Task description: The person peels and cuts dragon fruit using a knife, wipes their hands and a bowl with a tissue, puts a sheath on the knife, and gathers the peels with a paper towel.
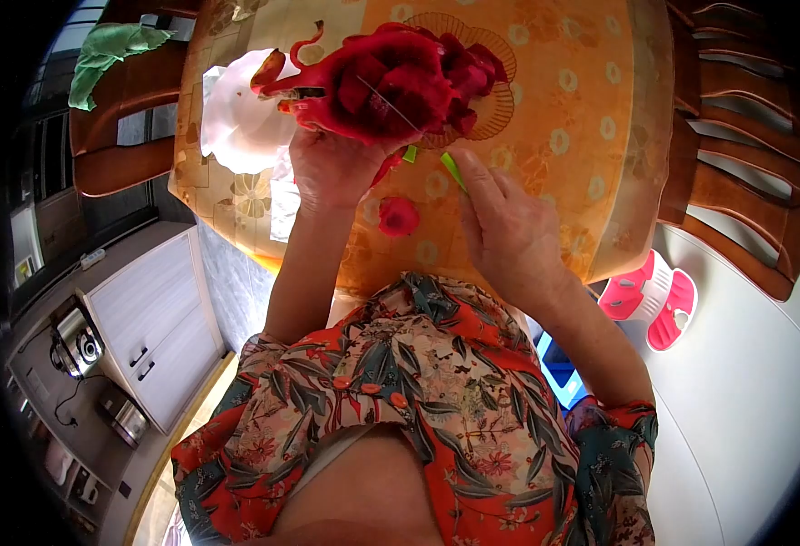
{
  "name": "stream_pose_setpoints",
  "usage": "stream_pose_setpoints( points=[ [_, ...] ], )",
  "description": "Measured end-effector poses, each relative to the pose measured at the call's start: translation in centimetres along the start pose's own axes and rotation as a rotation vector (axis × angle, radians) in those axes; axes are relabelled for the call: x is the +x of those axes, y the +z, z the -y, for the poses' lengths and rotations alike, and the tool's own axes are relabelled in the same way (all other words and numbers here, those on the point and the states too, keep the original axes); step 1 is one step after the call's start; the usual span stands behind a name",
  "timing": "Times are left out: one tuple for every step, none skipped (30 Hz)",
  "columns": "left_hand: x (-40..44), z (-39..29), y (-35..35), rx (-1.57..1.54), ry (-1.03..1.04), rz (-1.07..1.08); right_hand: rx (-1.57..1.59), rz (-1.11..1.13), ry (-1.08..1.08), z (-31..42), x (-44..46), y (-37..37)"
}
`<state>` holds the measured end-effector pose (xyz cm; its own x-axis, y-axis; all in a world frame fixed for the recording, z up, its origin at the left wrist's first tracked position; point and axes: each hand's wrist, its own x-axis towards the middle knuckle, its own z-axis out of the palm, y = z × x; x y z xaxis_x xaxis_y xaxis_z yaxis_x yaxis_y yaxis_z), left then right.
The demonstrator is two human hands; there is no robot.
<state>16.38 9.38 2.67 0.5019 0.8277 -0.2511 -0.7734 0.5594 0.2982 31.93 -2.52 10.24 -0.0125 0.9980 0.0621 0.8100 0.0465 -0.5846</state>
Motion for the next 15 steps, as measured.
stream_pose_setpoints(
  points=[
    [0.1, 0.0, 0.1, 0.021, 0.012, -0.004, 0.012, 0.003, 0.002, 0.1, 0.0, -0.2],
    [0.1, 0.0, 0.1, 0.042, 0.025, -0.008, 0.025, 0.007, 0.003, 0.2, 0.1, -0.3],
    [0.2, 0.0, 0.2, 0.028, 0.028, -0.010, 0.049, 0.005, -0.003, 0.2, 0.2, -0.4],
    [0.3, 0.0, 0.4, 0.015, 0.031, -0.012, 0.073, 0.003, -0.009, 0.1, 0.2, -0.5],
    [0.4, 0.0, 0.5, 0.001, 0.034, -0.014, 0.098, 0.002, -0.016, 0.1, 0.3, -0.6],
    [0.4, -0.1, 0.5, -0.012, 0.023, -0.007, 0.135, -0.011, -0.005, 0.2, 0.3, -0.7],
    [0.4, -0.2, 0.4, -0.026, 0.011, 0.001, 0.172, -0.024, 0.007, 0.4, 0.3, -0.8],
    [0.4, -0.2, 0.4, -0.039, -0.001, 0.009, 0.210, -0.037, 0.019, 0.6, 0.3, -0.9],
    [0.4, -0.3, 0.3, -0.047, 0.000, 0.015, 0.229, -0.038, 0.060, 0.7, 0.2, -1.2],
    [0.3, -0.3, 0.3, -0.056, 0.001, 0.020, 0.248, -0.038, 0.101, 0.8, 0.1, -1.5],
    [0.3, -0.3, 0.2, -0.064, 0.003, 0.025, 0.267, -0.038, 0.143, 0.9, 0.0, -1.7],
    [0.2, -0.3, 0.1, -0.056, 0.009, 0.019, 0.255, -0.049, 0.123, 0.8, 0.0, -1.7],
    [0.2, -0.4, 0.0, -0.048, 0.015, 0.014, 0.241, -0.061, 0.103, 0.6, 0.0, -1.6],
    [0.2, -0.4, 0.0, -0.040, 0.020, 0.010, 0.228, -0.074, 0.084, 0.5, 0.0, -1.6],
    [0.2, -0.4, 0.1, -0.046, 0.019, -0.003, 0.233, -0.069, 0.091, 0.6, 0.0, -1.6]
  ],
)
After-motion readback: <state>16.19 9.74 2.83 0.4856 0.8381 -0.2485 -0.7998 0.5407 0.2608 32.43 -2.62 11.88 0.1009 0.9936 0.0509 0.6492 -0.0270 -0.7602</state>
